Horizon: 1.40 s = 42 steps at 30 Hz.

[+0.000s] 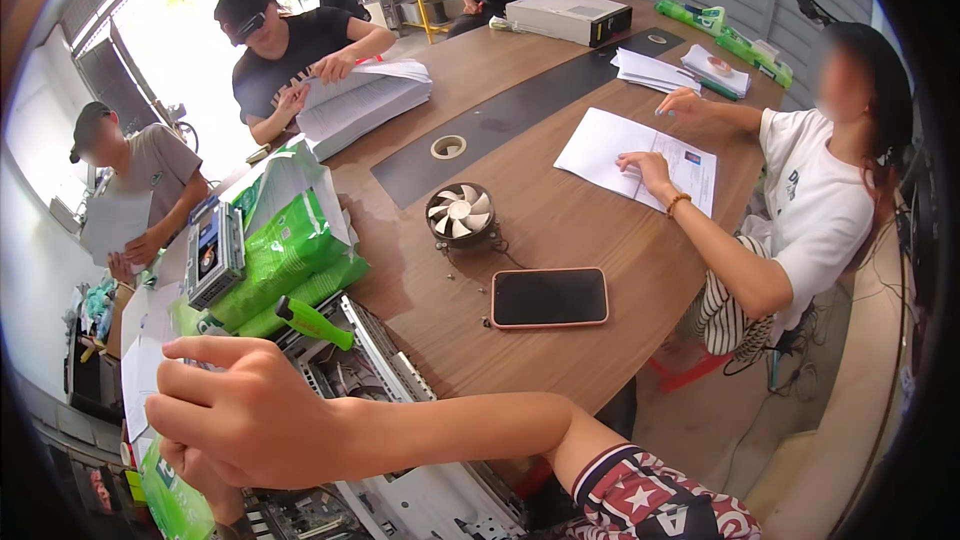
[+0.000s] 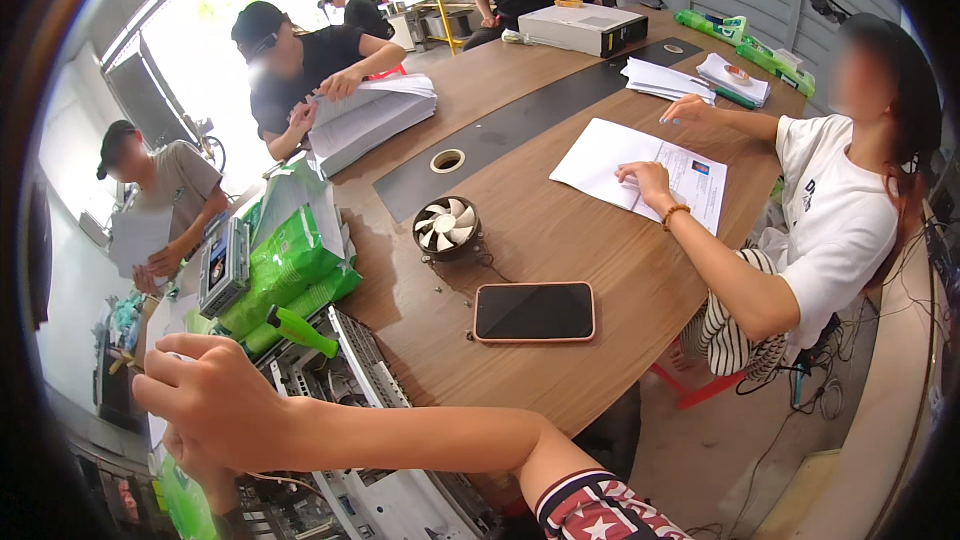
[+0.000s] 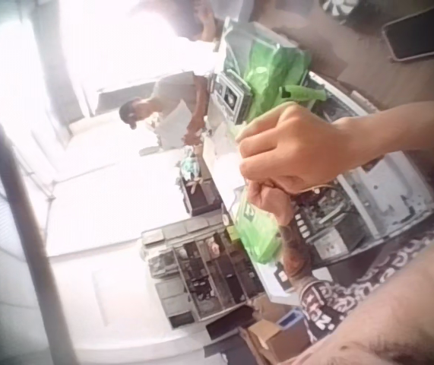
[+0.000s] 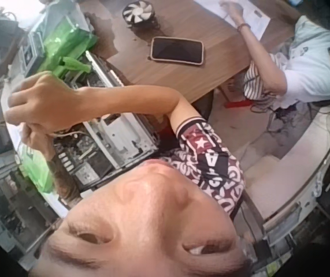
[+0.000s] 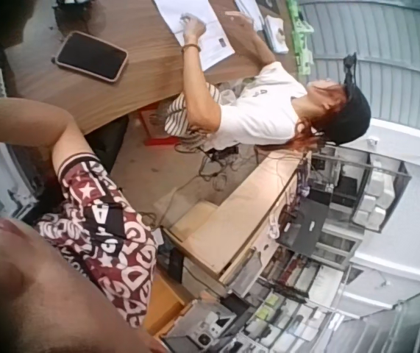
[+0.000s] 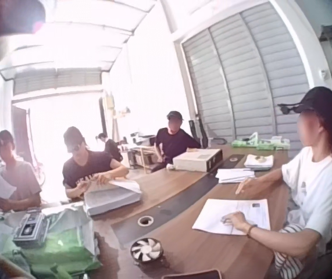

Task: The person uses a screwdriver to remove screws from the internal chassis of an open desktop computer case while sitting at a table with other people.

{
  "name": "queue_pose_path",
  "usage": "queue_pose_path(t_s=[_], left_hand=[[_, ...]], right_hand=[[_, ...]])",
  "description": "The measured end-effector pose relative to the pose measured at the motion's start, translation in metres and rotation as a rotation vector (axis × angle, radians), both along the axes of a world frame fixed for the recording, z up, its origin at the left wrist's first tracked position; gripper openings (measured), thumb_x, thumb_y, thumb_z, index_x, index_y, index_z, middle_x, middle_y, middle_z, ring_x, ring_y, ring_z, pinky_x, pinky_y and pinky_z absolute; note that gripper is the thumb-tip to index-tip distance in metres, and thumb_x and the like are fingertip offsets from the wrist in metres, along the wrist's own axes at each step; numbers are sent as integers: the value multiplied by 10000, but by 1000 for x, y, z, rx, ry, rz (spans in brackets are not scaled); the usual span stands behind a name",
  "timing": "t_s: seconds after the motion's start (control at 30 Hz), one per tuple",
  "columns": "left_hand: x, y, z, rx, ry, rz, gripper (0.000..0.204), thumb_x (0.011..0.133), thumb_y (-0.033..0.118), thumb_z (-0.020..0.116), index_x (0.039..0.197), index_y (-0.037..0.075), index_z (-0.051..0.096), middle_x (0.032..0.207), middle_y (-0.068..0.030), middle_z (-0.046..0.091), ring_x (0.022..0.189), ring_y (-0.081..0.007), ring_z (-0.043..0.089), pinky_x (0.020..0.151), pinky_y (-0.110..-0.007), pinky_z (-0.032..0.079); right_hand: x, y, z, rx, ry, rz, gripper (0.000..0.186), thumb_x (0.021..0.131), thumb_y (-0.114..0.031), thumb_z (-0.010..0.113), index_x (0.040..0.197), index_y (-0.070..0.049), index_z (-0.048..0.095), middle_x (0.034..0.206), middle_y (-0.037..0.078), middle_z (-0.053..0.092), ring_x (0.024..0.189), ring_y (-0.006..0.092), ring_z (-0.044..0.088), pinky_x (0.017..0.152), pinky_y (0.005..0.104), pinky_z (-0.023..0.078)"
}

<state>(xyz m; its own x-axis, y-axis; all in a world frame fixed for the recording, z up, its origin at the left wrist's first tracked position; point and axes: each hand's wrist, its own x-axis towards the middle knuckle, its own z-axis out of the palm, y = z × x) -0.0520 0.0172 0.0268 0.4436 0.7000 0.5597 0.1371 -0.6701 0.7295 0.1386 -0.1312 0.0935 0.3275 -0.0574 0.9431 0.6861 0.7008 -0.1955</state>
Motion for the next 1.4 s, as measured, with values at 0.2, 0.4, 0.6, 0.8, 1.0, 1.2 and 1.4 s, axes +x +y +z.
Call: queue_pose_path(t_s=[0.2, 0.4, 0.6, 0.8, 1.0, 1.2, 1.4], left_hand=[[6, -22, 11, -144, -58, -57, 137, 1004, 106, 541, 993, -5, 621, 924, -37, 653, 793, -88, 575, 678, -258, 460], [15, -26, 30, -412, -408, -159, 188, 997, 109, 479, 1161, 38, 538, 829, -21, 538, 731, -91, 517, 647, -240, 403], [0, -19, 35, -31, -116, 63, 347, 1019, 116, 488, 1350, 20, 526, 1004, -49, 603, 778, -101, 545, 687, -246, 426], [2, -18, 25, 140, -16, 87, 328, 1026, 180, 459, 1298, 12, 534, 992, -59, 621, 767, -155, 579, 773, -301, 471], [0, -12, 30, -31, -398, -88, 327, 1032, 255, 415, 1192, 8, 557, 915, -70, 619, 721, -215, 606, 854, -358, 501], [55, -44, 62, -535, -226, -498, 453, 1055, 406, 376, 1055, -10, 554, 616, -106, 491, 650, -278, 611, 818, -456, 564], [149, -140, 68, 4, -674, -288, 1057, 910, 737, 370, 1394, -202, 350, 617, -151, 416, 487, -192, 374, 432, -301, 405]], right_hand=[[-3, 7, -10, -146, -35, 41, 210, 583, -86, 686, 710, -53, 522, 698, 105, 526, 641, 312, 604, 565, 400, 483], [-2, 9, -22, -101, 51, 137, 95, 692, -32, 619, 730, -62, 537, 661, 62, 487, 471, 261, 510, 448, 369, 405], [-1, 8, -16, -76, -16, 243, 102, 732, -18, 621, 742, -58, 528, 692, 67, 481, 462, 281, 479, 450, 378, 388], [-18, 7, -10, -205, -155, 387, 197, 743, -8, 644, 893, 20, 519, 943, 155, 472, 802, 313, 526, 687, 386, 463], [-30, 6, -23, -402, -334, 616, 329, 830, -149, 622, 968, 137, 538, 1019, 265, 505, 939, 384, 518, 861, 451, 465], [-14, -5, -19, -814, -553, 755, 254, 768, -166, 634, 873, 47, 544, 725, 219, 601, 742, 400, 598, 689, 455, 484], [-1, -28, -2, -593, -632, 62, 274, 837, -254, 653, 746, -13, 560, 699, 137, 585, 591, 293, 533, 549, 394, 436]])
